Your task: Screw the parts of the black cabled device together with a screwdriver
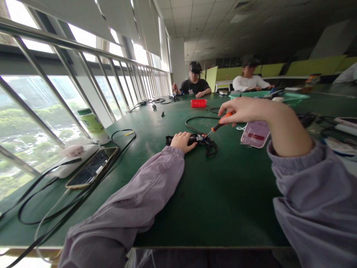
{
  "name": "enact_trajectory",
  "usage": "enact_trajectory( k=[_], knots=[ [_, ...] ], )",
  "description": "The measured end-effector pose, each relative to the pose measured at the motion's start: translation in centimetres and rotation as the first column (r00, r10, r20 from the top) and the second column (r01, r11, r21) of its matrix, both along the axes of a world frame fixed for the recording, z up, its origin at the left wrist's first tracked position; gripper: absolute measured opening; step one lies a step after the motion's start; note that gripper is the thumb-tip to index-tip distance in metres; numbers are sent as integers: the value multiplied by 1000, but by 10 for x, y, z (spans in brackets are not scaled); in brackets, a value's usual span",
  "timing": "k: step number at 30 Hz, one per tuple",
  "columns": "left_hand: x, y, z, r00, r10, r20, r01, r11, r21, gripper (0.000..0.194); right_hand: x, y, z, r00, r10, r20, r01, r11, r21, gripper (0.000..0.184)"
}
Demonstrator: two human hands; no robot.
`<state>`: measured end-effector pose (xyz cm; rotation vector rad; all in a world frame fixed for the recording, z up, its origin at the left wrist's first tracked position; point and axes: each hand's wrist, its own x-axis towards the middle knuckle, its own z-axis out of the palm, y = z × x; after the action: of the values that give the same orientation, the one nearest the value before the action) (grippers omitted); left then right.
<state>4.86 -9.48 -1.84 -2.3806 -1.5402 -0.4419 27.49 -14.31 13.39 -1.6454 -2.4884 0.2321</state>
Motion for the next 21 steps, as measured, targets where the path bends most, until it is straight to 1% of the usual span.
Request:
enact_trajectory(
  k=[3, 5, 7, 10, 12, 13, 15, 18, 19, 21],
  knots=[
    [1, -1, 1, 1000, -2, 1, 2, 1000, -3, 44, -2, 1, -2, 999, -40, -27, 36, 990, -139, 35],
    [1, -1, 1, 1000, -4, 4, 4, 1000, -5, 44, -3, 2, -3, 998, -42, -39, 34, 982, -188, 38],
    [1, -1, 1, 1000, -3, 4, 3, 1000, -6, 44, -2, 4, -3, 999, -19, -36, 14, 991, -133, 35],
    [0, -1, 1, 1000, -5, 5, 5, 1000, -8, 45, 0, 4, -1, 1000, 10, 9, -10, 1000, 18, 33],
    [0, -1, 1, 1000, -3, 5, 3, 1000, -7, 44, 1, 4, -1, 1000, 4, 28, -5, 998, 56, 32],
    [0, -1, 1, 1000, -2, 5, 2, 1000, -8, 44, 1, 3, 0, 1000, -2, 25, 1, 999, 42, 29],
    [0, -1, 1, 1000, 1, 5, -1, 1000, -8, 44, -1, 2, -1, 1000, -24, -2, 24, 999, -44, 26],
    [1, -2, 2, 1000, -1, 5, 1, 1000, -6, 44, -5, 1, -2, 997, -71, -27, 64, 977, -203, 33],
    [1, -2, 2, 1000, -3, 6, 3, 1000, -5, 44, -5, 1, -3, 997, -75, -29, 66, 973, -222, 34],
    [1, -2, 1, 1000, -5, 9, 5, 1000, -7, 44, -5, 2, -2, 998, -52, -31, 46, 982, -181, 34]
  ],
)
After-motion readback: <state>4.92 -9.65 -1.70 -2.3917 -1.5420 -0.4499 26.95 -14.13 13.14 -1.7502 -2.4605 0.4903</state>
